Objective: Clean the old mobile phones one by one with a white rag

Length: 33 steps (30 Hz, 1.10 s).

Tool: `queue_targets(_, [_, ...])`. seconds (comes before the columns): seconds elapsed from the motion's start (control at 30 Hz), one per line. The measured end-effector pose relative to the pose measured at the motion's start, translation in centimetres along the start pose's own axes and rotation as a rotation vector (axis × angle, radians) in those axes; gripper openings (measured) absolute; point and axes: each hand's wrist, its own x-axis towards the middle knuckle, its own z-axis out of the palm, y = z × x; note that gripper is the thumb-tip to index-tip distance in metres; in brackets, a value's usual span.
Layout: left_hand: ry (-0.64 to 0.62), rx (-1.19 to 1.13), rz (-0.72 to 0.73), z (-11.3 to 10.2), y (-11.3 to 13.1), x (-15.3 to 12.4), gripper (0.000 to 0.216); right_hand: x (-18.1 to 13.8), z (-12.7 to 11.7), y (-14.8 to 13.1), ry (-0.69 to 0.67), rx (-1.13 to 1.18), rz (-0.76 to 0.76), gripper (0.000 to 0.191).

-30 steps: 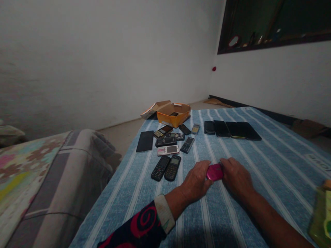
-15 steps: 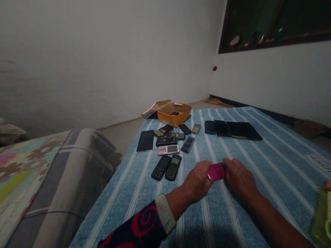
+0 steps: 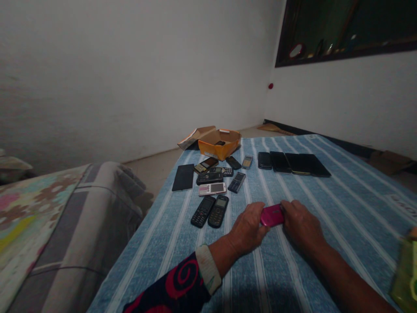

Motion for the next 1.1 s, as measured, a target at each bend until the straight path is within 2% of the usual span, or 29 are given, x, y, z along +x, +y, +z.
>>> queue_targets(0.3, [-0.015, 0.02, -0.002, -0.4, 0.2, 0.2, 0.046, 0.7, 1.5, 0.7, 0.105, 0.088, -0.034, 0.024])
queue_targets(0.63, [0.001, 0.056, 0.018, -0.2, -0.2, 0.1, 0.049, 0.3, 1.0, 0.7, 0.043, 0.041, -0.013, 0.019])
queue_targets(0.83, [-0.024, 0.056, -0.014, -0.6, 0.3, 0.3, 0.047, 0.9, 1.9, 1.1, 0.145, 0.137, -0.006, 0.034])
queue_targets(0.97, [-0.027, 0.058, -0.02, -0.6, 0.4, 0.3, 0.044, 1.4, 2.0, 1.4, 0.165, 0.136, -0.009, 0.025])
queue_targets(1.1, [-0.04, 0.073, -0.02, -0.6, 0.4, 0.2, 0.042, 1.0, 1.3, 1.3, 0.084, 0.071, -0.051, 0.014])
